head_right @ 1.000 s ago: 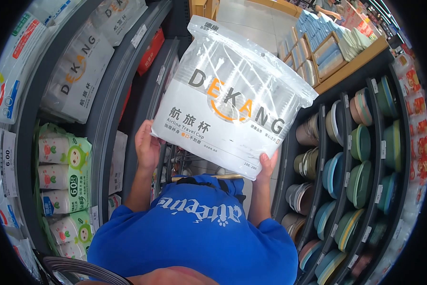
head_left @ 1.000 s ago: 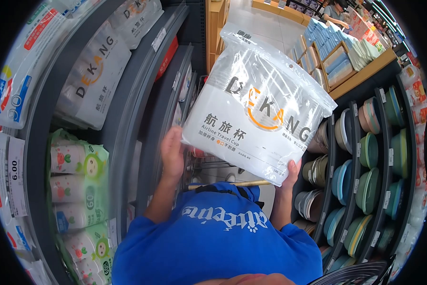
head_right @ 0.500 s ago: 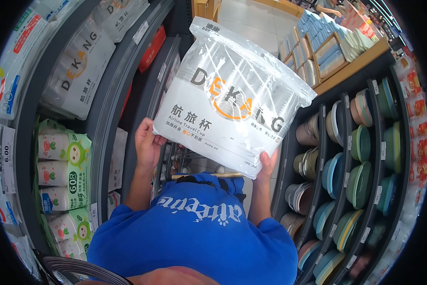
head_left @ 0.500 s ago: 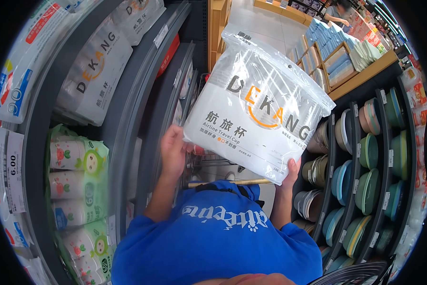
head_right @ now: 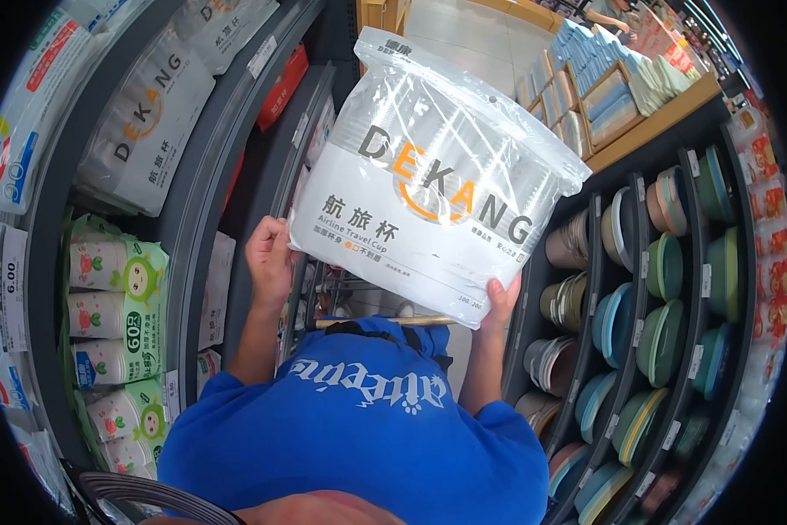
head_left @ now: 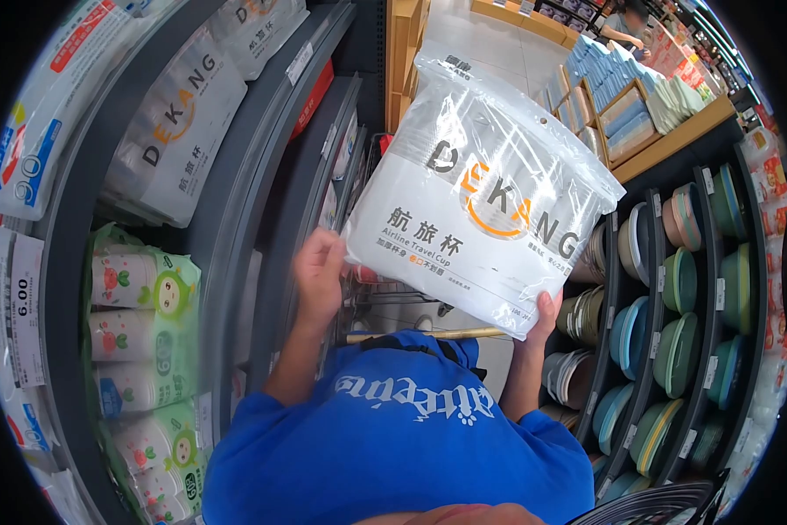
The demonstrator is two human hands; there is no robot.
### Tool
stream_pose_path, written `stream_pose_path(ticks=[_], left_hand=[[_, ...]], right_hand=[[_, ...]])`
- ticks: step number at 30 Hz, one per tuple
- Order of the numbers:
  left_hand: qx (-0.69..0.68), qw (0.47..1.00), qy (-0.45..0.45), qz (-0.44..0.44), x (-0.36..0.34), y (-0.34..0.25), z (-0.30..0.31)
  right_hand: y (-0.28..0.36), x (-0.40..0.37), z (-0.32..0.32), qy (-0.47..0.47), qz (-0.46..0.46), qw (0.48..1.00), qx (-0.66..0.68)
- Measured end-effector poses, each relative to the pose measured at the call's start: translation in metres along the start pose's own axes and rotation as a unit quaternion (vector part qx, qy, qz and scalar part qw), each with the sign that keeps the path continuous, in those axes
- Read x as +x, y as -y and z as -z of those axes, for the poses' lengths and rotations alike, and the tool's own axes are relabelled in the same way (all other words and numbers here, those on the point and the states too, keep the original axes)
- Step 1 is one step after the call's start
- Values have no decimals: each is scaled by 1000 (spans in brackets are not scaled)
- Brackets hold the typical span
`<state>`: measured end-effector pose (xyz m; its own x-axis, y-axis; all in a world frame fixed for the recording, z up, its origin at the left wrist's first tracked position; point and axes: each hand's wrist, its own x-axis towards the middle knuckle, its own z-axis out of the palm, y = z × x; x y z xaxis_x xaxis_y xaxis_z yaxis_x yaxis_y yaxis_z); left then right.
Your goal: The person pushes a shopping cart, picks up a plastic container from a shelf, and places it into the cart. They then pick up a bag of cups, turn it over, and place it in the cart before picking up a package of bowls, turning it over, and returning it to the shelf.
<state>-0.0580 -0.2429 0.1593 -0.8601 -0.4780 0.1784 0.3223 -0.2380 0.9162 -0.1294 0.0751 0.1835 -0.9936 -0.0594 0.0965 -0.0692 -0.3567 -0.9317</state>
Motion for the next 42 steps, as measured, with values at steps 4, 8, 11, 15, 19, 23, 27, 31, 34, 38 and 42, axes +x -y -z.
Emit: stream_pose_path(ticks=[4, 8, 11, 15, 19, 23, 27, 31, 34, 38, 42], left_hand=[[106, 993, -42, -22, 0, 4, -7], [186, 980, -64, 15, 5, 49, 12], [248, 963, -23, 104, 0, 109, 44], [327, 918, 64, 214, -45, 183, 79], [419, 850, 162, 275, -104, 210, 87], [541, 778, 270, 167, -131, 222, 86], [549, 779, 263, 149, -123, 235, 79], [565, 773, 224, 184, -105, 252, 74], [566, 766, 209, 223, -96, 249, 67], [566, 768, 205, 217, -98, 242, 65], [566, 774, 215, 184, -109, 248, 64]], right_hand=[[-7, 5, 16, -16, 63, 996, -53], [-14, 15, 29, -46, 169, 974, -141], [-16, 19, 25, -116, 121, 979, -121], [-43, 26, 41, -173, -41, 983, 45], [-85, 12, 64, -193, -209, 944, 165], [-124, -16, 69, -171, -280, 936, 126], [-142, -11, 58, -134, -322, 924, 159], [-146, 13, 34, -105, -326, 921, 186], [-215, 36, 95, -3, -431, 880, 201], [-218, 29, 131, 14, -360, 908, -214], [-188, 14, 205, -107, 3, 772, -626]])
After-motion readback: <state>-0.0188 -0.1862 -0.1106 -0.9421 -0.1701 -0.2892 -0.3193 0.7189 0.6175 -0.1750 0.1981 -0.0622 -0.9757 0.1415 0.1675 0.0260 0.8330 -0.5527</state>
